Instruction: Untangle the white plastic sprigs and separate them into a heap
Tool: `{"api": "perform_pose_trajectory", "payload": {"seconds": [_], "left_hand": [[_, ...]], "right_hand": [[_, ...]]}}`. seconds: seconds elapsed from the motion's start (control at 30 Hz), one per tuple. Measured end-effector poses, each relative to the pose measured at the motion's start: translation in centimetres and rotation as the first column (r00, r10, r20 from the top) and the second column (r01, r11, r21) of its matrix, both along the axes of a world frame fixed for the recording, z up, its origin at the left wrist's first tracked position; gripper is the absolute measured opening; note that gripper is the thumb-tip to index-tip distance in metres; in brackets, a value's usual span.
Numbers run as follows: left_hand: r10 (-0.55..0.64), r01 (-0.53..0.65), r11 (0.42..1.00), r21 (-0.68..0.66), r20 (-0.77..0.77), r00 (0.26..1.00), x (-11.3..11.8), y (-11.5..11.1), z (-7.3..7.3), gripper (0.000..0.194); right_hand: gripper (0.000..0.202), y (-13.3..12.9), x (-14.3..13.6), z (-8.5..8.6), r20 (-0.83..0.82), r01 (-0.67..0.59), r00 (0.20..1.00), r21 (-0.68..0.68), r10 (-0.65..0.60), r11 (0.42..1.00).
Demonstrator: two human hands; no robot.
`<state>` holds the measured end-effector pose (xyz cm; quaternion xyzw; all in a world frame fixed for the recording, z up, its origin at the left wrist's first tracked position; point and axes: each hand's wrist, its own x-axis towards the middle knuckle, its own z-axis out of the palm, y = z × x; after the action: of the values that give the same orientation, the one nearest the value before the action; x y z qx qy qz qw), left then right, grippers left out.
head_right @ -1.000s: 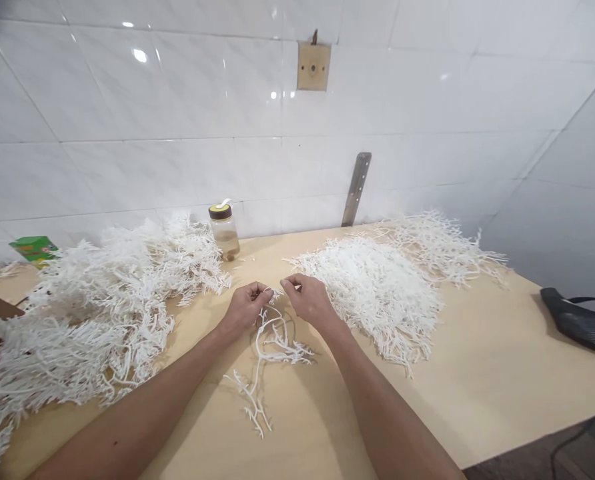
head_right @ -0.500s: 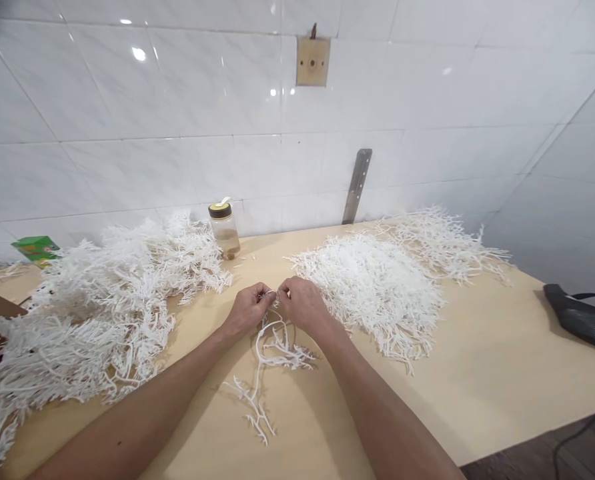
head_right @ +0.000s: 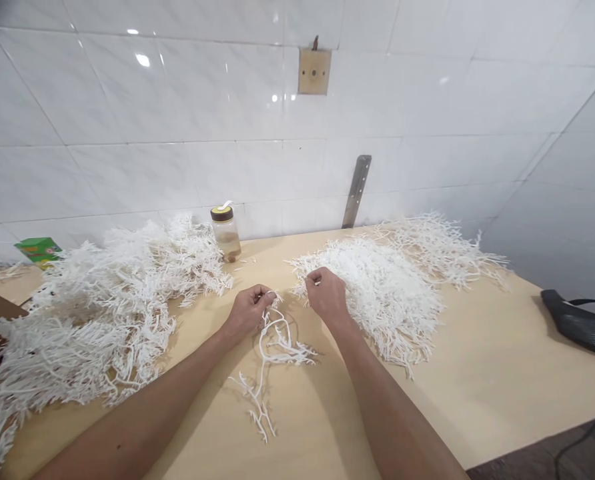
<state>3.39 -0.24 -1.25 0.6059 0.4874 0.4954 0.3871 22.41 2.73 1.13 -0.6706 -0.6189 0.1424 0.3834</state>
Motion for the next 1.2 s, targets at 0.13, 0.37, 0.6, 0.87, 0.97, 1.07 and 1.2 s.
{"api": "perform_pose_trajectory", "payload": {"seconds": [0.13, 0.37, 0.6, 0.87, 0.97, 1.07, 1.2], "left_hand": [[0.004, -0.002, 1.000, -0.025, 0.088, 0.996, 0.0, 0.2, 0.0, 0.028], [0.003, -0.002, 1.000, -0.025, 0.059, 0.998, -0.1, 0.3, -0.2, 0.023], [0.000, 0.000, 1.000, 0.010, 0.008, 1.000, -0.2, 0.5, -0.5, 0.021], [0.056, -0.054, 0.998, 0.015, -0.153, 0.987, 0.2, -0.1, 0.3, 0.017], [0.065, -0.064, 0.998, 0.014, -0.230, 0.971, 0.3, 0.0, 0.2, 0.016], [0.072, -0.074, 0.997, 0.000, -0.219, 0.973, 0.3, 0.2, -0.1, 0.017], [0.048, -0.049, 0.999, -0.017, -0.040, 0.998, 0.3, 0.3, -0.5, 0.022]], "right_hand": [[0.012, -0.3, -0.5, 0.0, -0.107, -0.056, 0.993, -0.004, 0.055, 0.998], [0.031, -1.3, -1.2, 0.7, -0.119, -0.199, 0.974, -0.056, 0.191, 0.978], [0.026, -1.9, -2.8, 0.5, -0.127, -0.433, 0.899, -0.111, 0.420, 0.894], [0.016, -1.9, -3.5, 0.1, 0.128, -0.310, 0.940, -0.057, 0.315, 0.949], [0.016, -2.0, -4.3, -0.2, 0.280, -0.270, 0.922, -0.025, 0.266, 0.963], [0.018, -1.7, -4.5, -0.5, 0.381, -0.219, 0.903, 0.006, 0.200, 0.976], [0.017, -0.9, -2.8, -0.4, 0.296, -0.043, 0.955, 0.120, 0.005, 0.992]]}}
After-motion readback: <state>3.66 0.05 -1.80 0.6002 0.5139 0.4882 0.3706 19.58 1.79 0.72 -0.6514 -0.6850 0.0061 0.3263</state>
